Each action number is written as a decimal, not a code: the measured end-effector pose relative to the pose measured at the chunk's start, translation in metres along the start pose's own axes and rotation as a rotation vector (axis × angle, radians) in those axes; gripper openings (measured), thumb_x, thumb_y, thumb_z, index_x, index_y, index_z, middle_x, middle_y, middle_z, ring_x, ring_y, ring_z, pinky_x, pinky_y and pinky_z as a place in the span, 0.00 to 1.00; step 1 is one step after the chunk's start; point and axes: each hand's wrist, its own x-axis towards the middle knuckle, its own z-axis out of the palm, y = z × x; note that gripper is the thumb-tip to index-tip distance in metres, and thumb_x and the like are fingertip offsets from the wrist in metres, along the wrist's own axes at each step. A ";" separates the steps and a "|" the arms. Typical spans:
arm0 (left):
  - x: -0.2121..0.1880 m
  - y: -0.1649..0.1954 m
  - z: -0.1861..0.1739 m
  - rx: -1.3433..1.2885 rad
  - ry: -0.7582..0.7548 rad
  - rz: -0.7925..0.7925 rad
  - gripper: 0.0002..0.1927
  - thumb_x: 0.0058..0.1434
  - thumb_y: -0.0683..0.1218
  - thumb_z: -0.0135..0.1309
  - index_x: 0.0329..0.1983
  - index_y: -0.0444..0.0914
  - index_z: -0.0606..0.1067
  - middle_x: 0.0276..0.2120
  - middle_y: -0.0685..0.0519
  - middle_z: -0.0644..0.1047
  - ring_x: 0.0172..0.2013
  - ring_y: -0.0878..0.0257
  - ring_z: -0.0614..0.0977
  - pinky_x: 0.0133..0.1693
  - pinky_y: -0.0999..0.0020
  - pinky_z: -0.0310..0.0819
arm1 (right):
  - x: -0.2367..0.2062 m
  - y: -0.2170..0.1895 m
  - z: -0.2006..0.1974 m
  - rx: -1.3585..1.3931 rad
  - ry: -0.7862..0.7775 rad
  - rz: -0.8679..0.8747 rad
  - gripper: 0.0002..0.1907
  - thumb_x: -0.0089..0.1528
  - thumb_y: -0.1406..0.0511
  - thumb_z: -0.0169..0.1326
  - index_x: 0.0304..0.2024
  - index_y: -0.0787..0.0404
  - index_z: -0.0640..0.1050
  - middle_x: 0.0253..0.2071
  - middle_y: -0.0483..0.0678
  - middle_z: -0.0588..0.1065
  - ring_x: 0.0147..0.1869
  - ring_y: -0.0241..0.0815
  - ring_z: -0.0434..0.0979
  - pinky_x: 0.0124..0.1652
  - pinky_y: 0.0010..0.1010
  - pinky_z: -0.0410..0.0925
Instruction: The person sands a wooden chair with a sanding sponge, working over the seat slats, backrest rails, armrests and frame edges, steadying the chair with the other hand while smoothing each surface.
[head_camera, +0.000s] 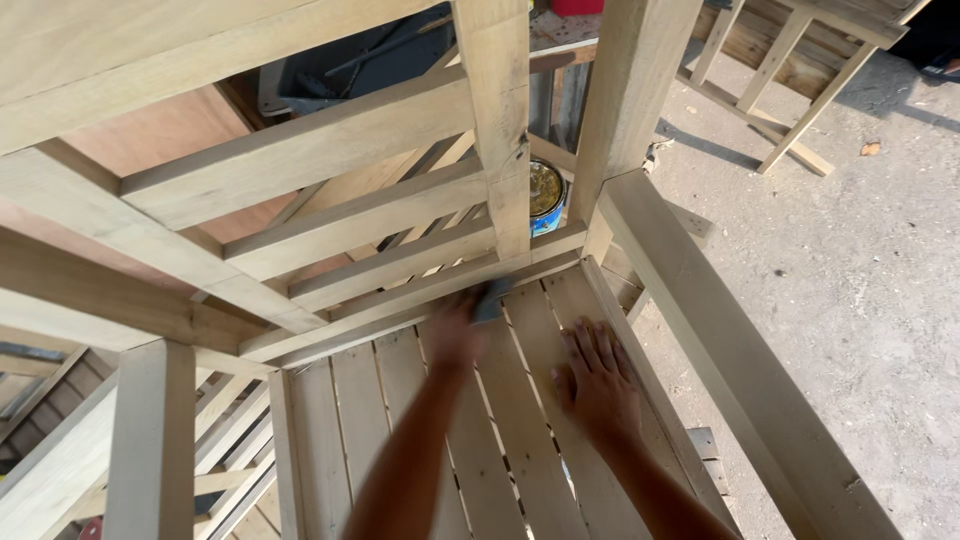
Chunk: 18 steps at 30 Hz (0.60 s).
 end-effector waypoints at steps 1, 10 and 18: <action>-0.014 -0.029 -0.029 0.043 -0.023 -0.006 0.30 0.52 0.42 0.53 0.62 0.49 0.75 0.61 0.49 0.76 0.59 0.45 0.76 0.63 0.51 0.67 | 0.000 0.000 0.001 0.001 0.010 -0.004 0.32 0.66 0.52 0.42 0.71 0.55 0.63 0.76 0.48 0.57 0.80 0.50 0.50 0.74 0.44 0.46; 0.002 -0.027 0.000 0.113 -0.325 -0.331 0.20 0.59 0.49 0.56 0.54 0.41 0.78 0.50 0.44 0.80 0.53 0.45 0.78 0.57 0.49 0.70 | 0.000 -0.002 0.008 -0.042 0.009 -0.013 0.33 0.66 0.51 0.41 0.72 0.55 0.62 0.76 0.48 0.55 0.80 0.51 0.49 0.73 0.43 0.44; -0.007 0.007 -0.046 0.068 -0.015 0.188 0.26 0.51 0.43 0.57 0.55 0.48 0.79 0.60 0.57 0.76 0.62 0.54 0.74 0.65 0.54 0.65 | -0.002 -0.003 0.008 -0.052 -0.040 0.002 0.32 0.68 0.49 0.39 0.71 0.54 0.62 0.77 0.47 0.54 0.81 0.49 0.48 0.74 0.42 0.43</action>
